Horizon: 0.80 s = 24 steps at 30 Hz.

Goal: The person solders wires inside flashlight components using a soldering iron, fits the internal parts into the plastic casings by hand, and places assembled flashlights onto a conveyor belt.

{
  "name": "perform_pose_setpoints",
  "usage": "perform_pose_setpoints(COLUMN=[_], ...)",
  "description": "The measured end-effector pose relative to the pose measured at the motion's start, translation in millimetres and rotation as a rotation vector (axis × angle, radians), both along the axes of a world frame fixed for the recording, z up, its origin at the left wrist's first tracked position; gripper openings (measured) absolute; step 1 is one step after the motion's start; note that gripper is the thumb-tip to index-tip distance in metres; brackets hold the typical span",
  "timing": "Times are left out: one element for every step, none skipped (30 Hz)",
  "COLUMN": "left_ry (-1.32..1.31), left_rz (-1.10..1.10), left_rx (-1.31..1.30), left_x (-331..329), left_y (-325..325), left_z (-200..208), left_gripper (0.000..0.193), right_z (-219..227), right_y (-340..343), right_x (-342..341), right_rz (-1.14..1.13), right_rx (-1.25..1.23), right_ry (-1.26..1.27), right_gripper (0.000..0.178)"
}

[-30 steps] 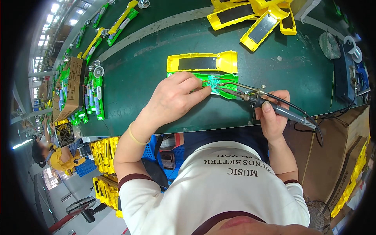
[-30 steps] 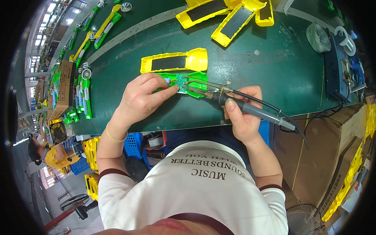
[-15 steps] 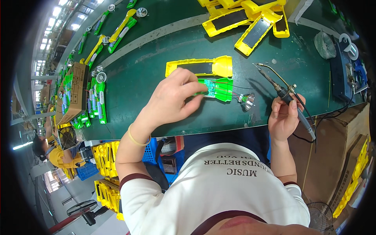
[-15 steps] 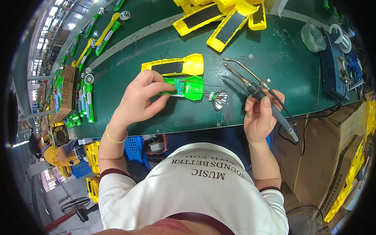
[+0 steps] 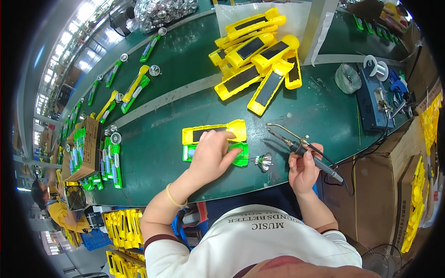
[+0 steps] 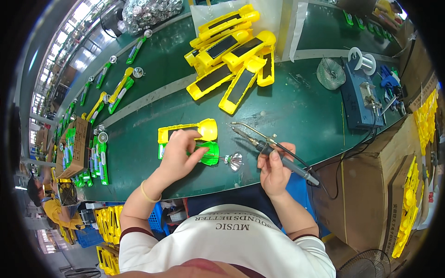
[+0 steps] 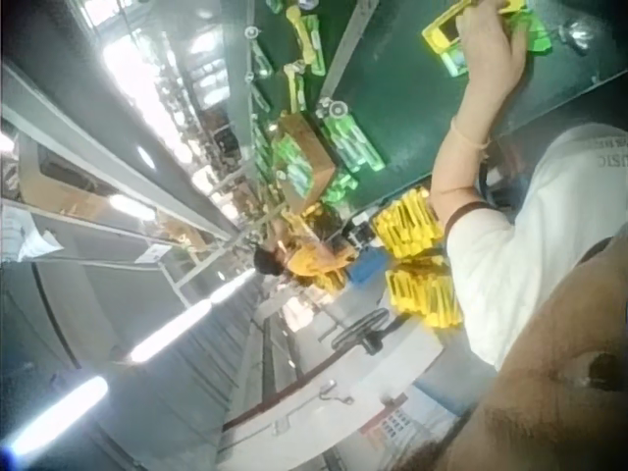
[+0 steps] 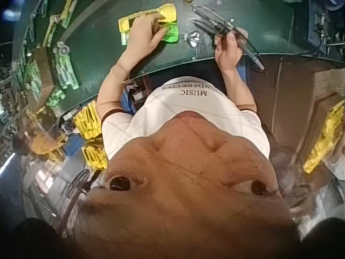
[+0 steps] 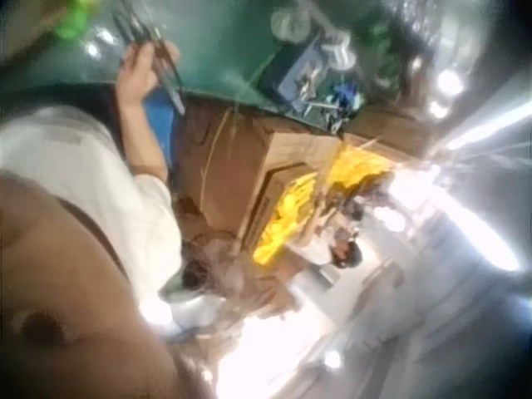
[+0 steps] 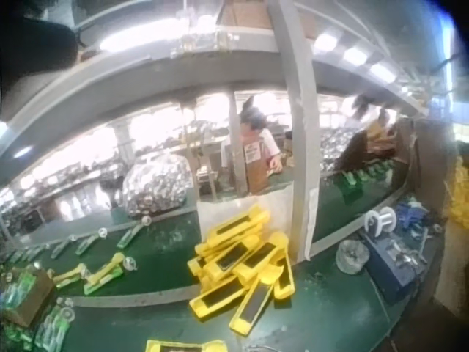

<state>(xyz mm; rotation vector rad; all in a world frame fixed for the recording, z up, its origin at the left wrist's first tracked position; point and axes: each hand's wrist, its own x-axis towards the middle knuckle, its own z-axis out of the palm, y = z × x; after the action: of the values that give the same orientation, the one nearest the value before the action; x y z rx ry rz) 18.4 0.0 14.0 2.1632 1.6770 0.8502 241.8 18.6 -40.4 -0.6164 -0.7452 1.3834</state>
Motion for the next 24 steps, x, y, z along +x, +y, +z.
perform_pose_setpoints(left_ry=[0.000,0.081,0.162,0.124,0.124,0.092,0.061,0.049,0.075,0.101,0.098,0.077,0.052,0.027,-0.019,-0.065,-0.104,-0.213,-0.319,-0.345,-0.348,-0.222,-0.095,-0.033], left_rz=[0.000,-0.053,-0.106,-0.086,-0.086,-0.088,-0.090,-0.026,0.017,0.061,0.043,0.015,-0.012,-0.111,-0.178,-0.247,-0.219,-0.118,-0.019,0.036,0.043,-0.042,-0.126,-0.174], left_rx=[0.006,0.106,0.204,0.219,0.218,0.202,0.187,0.080,0.119,0.152,0.195,0.105,0.014,-0.027,-0.103,-0.172,-0.188,-0.311,-0.426,-0.427,-0.433,-0.300,-0.164,-0.139], left_x=[-0.8,-2.3,-3.0,-3.1,-6.3,-12.9,-20.3,-26.5,-29.0,-29.8,-30.4,-30.6,-31.1,-31.1,-31.4,-31.7,-31.4,-30.5,-30.3,-30.9,-32.0,-33.5,-34.1,-34.0], left_y=[1.2,1.6,0.2,0.2,-1.1,-4.0,-5.7,-7.8,-3.6,4.7,9.5,11.2,11.9,11.5,8.6,8.0,6.4,3.3,2.5,2.1,2.3,2.6,2.6,2.6], left_z=[-3.9,-12.5,-17.3,-17.4,-18.6,-20.7,-21.4,-19.8,-18.5,-12.2,-12.6,-14.4,-16.2,-11.8,-11.8,-12.0,-11.3,-9.8,-8.8,-9.8,-12.8,-17.2,-19.5,-17.1], left_gripper=[0.019,0.016,0.013,0.009,0.009,0.010,0.011,0.011,0.010,0.010,0.009,0.009,0.008,0.008,0.007,0.007,0.007,0.007,0.008,0.008,0.008,0.008,0.008,0.008], right_z=[0.5,-0.6,-2.8,-4.2,-4.3,-4.2,-4.7,-5.4,-6.2,-6.4,-0.2,0.3,-0.3,1.3,-0.3,-1.6,-0.8,-0.8,-0.6,0.0,1.2,1.6,2.3,3.4], right_y=[0.7,0.7,-0.3,1.0,0.2,-1.8,-2.0,-0.7,1.7,2.3,0.7,2.4,4.7,4.1,3.6,4.9,4.0,2.9,4.1,4.8,5.1,4.4,3.7,3.8], right_x=[0.9,2.1,3.4,4.3,4.9,5.6,4.8,4.3,4.2,3.2,-1.4,-0.5,1.5,2.1,3.8,4.8,4.5,3.4,2.0,1.0,0.3,-0.2,-0.8,-1.2], right_rz=[0.012,0.013,0.013,0.010,0.010,0.000,-0.010,-0.010,0.020,0.052,0.008,0.042,0.077,0.076,0.096,0.114,0.113,0.125,0.176,0.227,0.265,0.271,0.289,0.306], right_rx=[0.009,0.012,0.036,0.061,0.059,0.038,0.016,0.008,0.020,0.025,0.003,0.018,0.032,0.010,0.029,0.054,0.038,0.019,0.060,0.104,0.087,0.082,0.078,0.075], right_ry=[-0.007,-0.007,-0.026,-0.045,-0.044,-0.029,-0.013,-0.014,-0.003,0.007,0.002,-0.031,-0.063,-0.080,-0.082,-0.083,-0.059,-0.063,-0.089,-0.114,-0.118,-0.119,-0.198,-0.276], right_gripper=[0.017,0.017,0.015,0.014,0.014,0.014,0.015,0.015,0.017,0.019,0.019,0.020,0.020,0.023,0.025,0.027,0.028,0.028,0.028,0.028,0.028,0.028,0.028,0.028])
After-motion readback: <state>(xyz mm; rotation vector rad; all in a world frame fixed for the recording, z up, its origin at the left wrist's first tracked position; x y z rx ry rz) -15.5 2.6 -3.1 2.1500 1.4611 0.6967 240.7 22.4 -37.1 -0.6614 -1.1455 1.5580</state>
